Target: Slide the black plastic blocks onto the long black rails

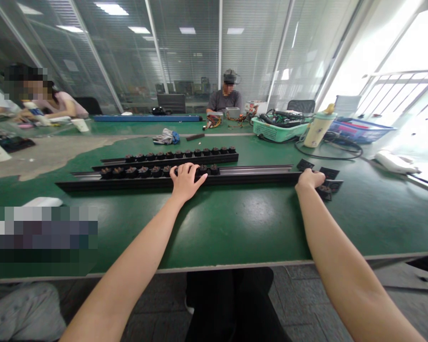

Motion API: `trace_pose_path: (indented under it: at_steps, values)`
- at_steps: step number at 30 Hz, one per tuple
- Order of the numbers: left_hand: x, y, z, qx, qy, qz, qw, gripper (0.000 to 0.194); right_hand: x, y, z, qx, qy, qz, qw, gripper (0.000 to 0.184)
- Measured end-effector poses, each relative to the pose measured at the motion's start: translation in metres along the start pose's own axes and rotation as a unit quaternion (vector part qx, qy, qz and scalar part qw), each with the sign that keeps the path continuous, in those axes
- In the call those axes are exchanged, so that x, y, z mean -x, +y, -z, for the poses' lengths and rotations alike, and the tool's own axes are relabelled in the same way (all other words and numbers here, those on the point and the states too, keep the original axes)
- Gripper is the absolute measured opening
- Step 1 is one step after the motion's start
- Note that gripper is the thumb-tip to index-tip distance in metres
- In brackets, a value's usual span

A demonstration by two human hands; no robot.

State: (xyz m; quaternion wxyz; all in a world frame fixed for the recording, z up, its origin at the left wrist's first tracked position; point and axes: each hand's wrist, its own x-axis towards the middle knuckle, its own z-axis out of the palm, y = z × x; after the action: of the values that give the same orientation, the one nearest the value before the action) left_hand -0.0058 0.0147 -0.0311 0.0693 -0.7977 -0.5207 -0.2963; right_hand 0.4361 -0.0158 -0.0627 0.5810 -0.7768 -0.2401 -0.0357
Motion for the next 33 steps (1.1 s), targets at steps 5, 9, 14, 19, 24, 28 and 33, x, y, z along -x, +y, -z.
trace_pose_path:
  at_steps: [5,9,14,19,24,28,33]
  values:
    - [0.000,0.000,0.000,-0.001,0.001,-0.001,1.000,0.043,0.011,-0.018,0.005,0.046,0.058,-0.131,0.989,0.049]
    - [0.000,0.002,0.001,-0.004,-0.002,0.003,1.000,0.043,0.025,-0.033,0.010,0.088,0.068,-0.040,0.993,0.047]
    - [0.000,0.000,-0.001,0.002,0.001,0.002,1.000,0.043,0.046,-0.047,0.008,0.102,0.054,0.054,0.992,0.047]
    - [0.000,-0.002,-0.002,-0.002,0.006,-0.002,1.000,0.044,0.087,-0.065,-0.006,0.093,-0.065,0.264,0.958,0.053]
    - [0.001,0.000,0.000,-0.002,0.006,0.000,1.000,0.044,0.144,-0.093,-0.018,0.026,-0.183,0.406,0.895,0.054]
    - [0.001,0.001,0.000,-0.005,0.007,-0.001,1.000,0.044,0.180,-0.104,-0.026,0.026,-0.288,0.497,0.818,0.056]
    - [0.001,-0.001,-0.001,-0.004,0.011,-0.007,1.000,0.045,0.198,-0.101,-0.034,0.064,-0.348,0.563,0.747,0.060]
